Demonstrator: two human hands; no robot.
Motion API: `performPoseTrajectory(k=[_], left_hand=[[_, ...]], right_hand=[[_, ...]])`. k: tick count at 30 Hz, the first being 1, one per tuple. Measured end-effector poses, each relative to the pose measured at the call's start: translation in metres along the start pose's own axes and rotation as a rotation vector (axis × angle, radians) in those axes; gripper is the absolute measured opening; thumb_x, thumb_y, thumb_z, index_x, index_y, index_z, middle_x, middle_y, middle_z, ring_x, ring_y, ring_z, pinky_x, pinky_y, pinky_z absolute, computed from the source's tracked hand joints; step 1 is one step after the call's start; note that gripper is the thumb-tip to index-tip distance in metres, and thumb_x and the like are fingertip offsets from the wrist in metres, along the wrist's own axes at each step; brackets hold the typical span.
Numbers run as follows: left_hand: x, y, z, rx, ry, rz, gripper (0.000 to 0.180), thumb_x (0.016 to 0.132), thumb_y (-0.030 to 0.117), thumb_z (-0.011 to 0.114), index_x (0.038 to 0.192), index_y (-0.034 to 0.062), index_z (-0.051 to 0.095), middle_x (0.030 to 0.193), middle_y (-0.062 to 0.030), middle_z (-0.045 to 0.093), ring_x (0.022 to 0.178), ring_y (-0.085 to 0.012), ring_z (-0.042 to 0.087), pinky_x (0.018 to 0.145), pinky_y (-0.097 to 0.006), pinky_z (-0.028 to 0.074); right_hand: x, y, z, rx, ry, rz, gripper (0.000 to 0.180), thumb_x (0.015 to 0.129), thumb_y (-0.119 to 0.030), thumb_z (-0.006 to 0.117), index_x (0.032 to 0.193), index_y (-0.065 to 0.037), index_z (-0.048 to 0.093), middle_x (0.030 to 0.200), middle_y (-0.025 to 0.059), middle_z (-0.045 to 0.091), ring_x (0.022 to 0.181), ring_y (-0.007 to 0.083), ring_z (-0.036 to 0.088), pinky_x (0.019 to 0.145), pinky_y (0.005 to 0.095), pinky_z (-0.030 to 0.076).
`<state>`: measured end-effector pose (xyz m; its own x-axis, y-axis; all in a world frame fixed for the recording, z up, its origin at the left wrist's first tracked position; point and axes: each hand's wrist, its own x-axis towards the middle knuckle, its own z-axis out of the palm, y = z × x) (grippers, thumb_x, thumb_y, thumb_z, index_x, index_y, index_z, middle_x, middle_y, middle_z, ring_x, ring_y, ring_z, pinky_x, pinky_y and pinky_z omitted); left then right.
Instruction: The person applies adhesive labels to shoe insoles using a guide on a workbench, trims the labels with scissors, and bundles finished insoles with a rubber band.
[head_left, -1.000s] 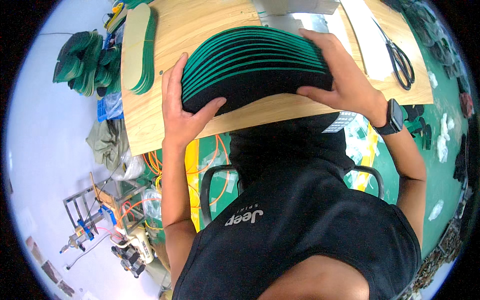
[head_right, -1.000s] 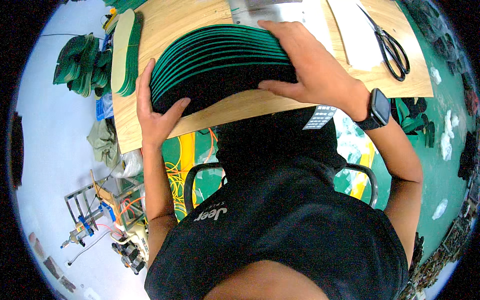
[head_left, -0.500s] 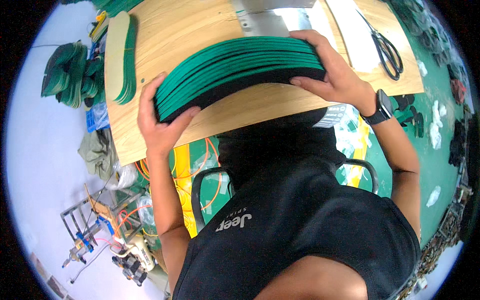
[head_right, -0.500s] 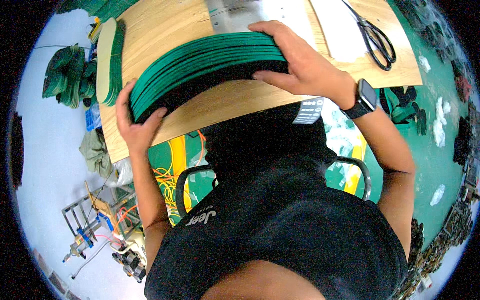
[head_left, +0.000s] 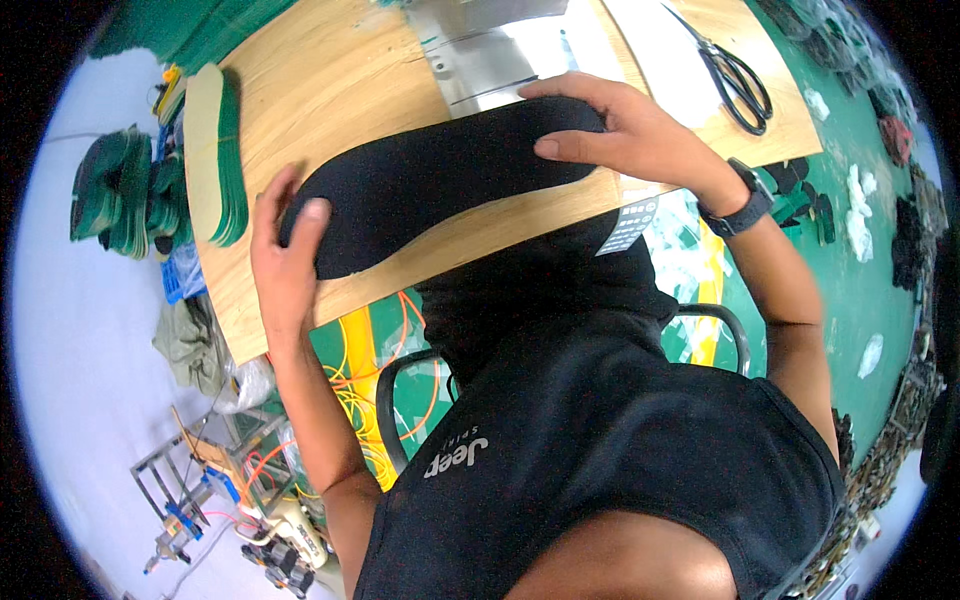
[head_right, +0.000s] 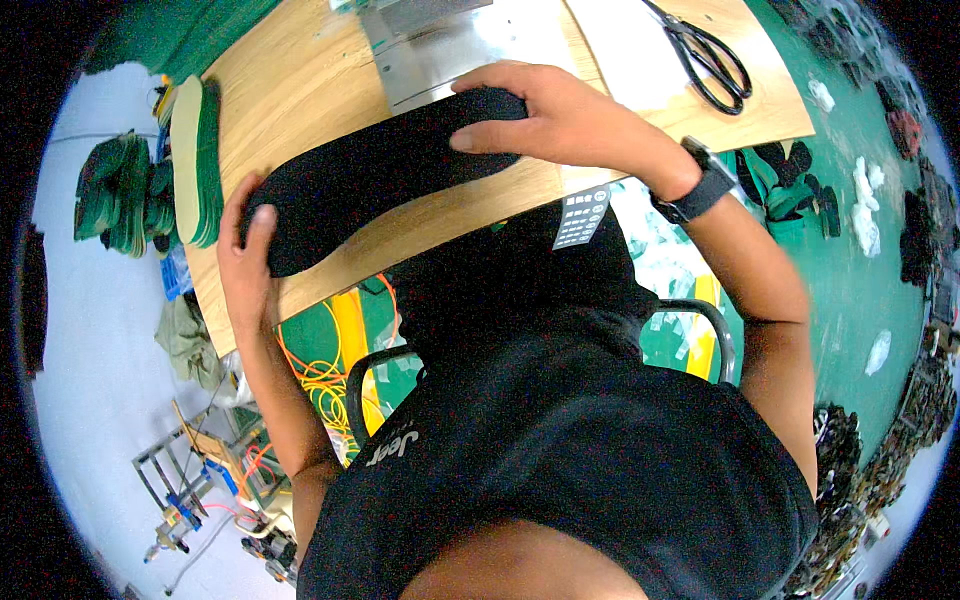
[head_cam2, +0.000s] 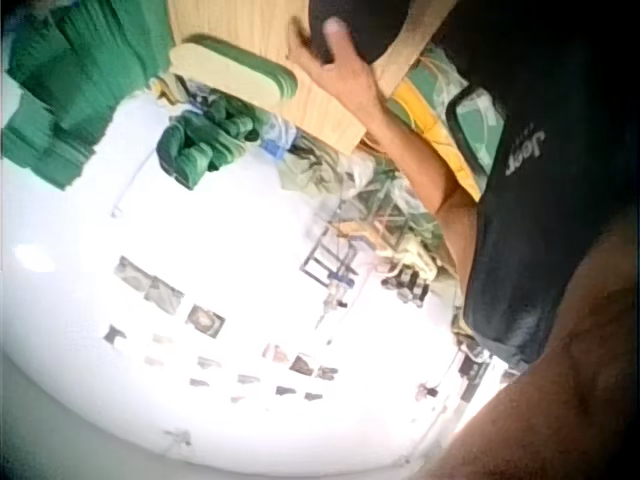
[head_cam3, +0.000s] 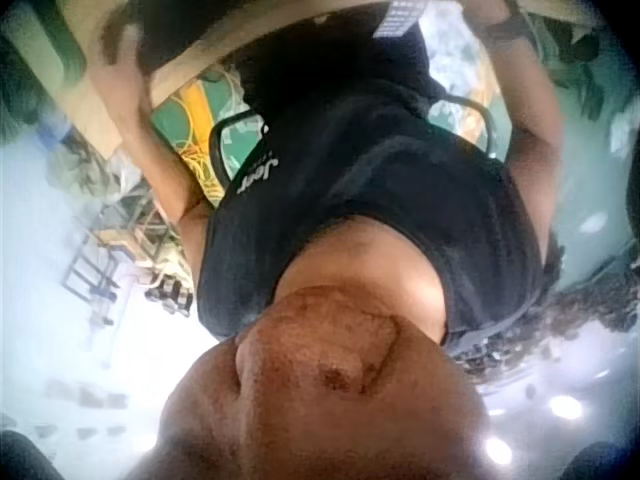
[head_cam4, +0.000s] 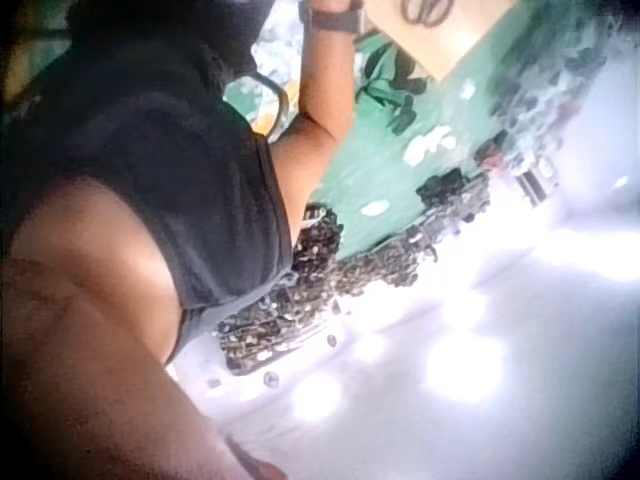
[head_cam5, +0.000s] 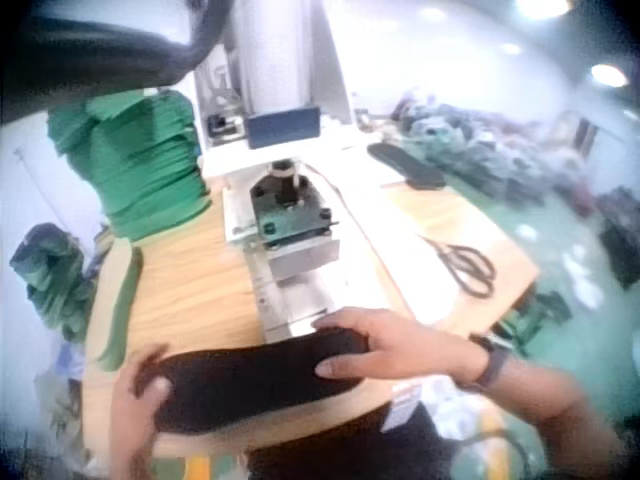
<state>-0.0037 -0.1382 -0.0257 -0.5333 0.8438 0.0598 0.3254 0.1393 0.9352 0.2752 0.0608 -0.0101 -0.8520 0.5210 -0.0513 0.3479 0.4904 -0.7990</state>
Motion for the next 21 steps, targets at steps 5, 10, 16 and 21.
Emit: performPoseTrajectory(k=[5,10,16,21], left_hand=[[-0.002,-0.015,0.004,-0.007,0.171,0.183,0.047,0.098,0.029,0.036,0.126,-0.0063,0.049,0.128,-0.0186,0.053,0.124,-0.0252,0.046,0.108,-0.037,0.029],[-0.003,-0.012,0.010,-0.031,0.059,0.235,0.056,0.097,0.036,0.031,0.126,-0.0083,0.048,0.126,-0.0223,0.054,0.123,-0.0282,0.047,0.108,-0.038,0.027],[-0.005,-0.017,-0.002,-0.064,-0.107,0.294,0.079,0.065,0.022,0.068,0.135,-0.0026,0.041,0.133,-0.0198,0.048,0.125,-0.0283,0.045,0.110,-0.037,0.027],[-0.005,-0.013,-0.021,0.270,-0.184,0.254,0.100,0.045,0.019,0.079,0.135,0.0002,0.041,0.133,-0.0174,0.048,0.124,-0.0266,0.046,0.108,-0.036,0.030]], right_hand=[[-0.009,0.012,-0.004,-0.266,0.266,-0.396,0.078,0.068,-0.030,0.079,0.133,-0.005,0.044,0.133,0.0141,0.045,0.125,0.0314,0.041,0.106,0.0381,0.032],[-0.006,0.019,0.010,-0.168,0.183,-0.394,0.071,0.073,-0.028,0.077,0.131,-0.003,0.045,0.128,0.0142,0.048,0.122,0.0300,0.044,0.104,0.0379,0.034],[-0.008,0.019,0.009,-0.114,0.215,-0.398,0.070,0.073,-0.026,0.077,0.130,-0.002,0.045,0.122,0.0160,0.050,0.117,0.0310,0.046,0.100,0.0369,0.037],[-0.015,0.020,0.015,-0.262,0.330,-0.398,0.076,0.067,-0.030,0.081,0.127,0.001,0.046,0.109,0.0174,0.054,0.106,0.0322,0.049,0.092,0.0366,0.041]])
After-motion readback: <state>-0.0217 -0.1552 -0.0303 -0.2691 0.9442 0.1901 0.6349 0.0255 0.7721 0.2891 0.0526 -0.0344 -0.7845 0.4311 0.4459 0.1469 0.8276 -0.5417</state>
